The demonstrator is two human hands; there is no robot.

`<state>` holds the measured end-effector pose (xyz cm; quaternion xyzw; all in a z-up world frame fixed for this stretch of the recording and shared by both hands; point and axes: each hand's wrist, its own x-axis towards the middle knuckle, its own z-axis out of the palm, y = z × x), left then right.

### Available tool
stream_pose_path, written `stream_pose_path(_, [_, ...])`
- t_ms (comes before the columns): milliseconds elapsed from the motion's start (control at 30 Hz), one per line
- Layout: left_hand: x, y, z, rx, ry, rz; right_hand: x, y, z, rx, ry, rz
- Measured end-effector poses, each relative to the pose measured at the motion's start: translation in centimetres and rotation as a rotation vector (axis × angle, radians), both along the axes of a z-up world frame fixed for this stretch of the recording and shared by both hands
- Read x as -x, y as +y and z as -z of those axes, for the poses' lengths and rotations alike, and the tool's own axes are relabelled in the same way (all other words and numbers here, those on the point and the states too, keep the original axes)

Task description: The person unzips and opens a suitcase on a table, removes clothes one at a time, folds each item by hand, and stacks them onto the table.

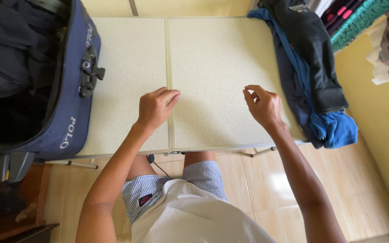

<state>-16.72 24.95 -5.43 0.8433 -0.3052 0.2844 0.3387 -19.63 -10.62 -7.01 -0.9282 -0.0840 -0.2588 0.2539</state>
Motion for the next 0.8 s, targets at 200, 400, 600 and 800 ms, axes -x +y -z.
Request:
stream_pose_path(200, [0.4, 3.0, -2.2, -0.097, -0.052, -0.078, -2.3, 1.4, -3.6, 0.191, -0.093, -0.174])
stream_pose_path(400, [0.6, 7.2, -4.4, -0.197, -0.114, -0.196, -5.4, 6.1, -6.9, 0.273, -0.083, -0.301])
stream_pose_path(600, [2.0, 11.3, -6.4, -0.277, -0.140, -0.301, -9.7, 10.8, -8.1, 0.274, -0.177, -0.523])
stream_pose_path(800, [3.5, 14.8, -8.4, -0.305, -0.122, -0.402, -13.3, 16.3, -9.8, 0.327, -0.279, -0.665])
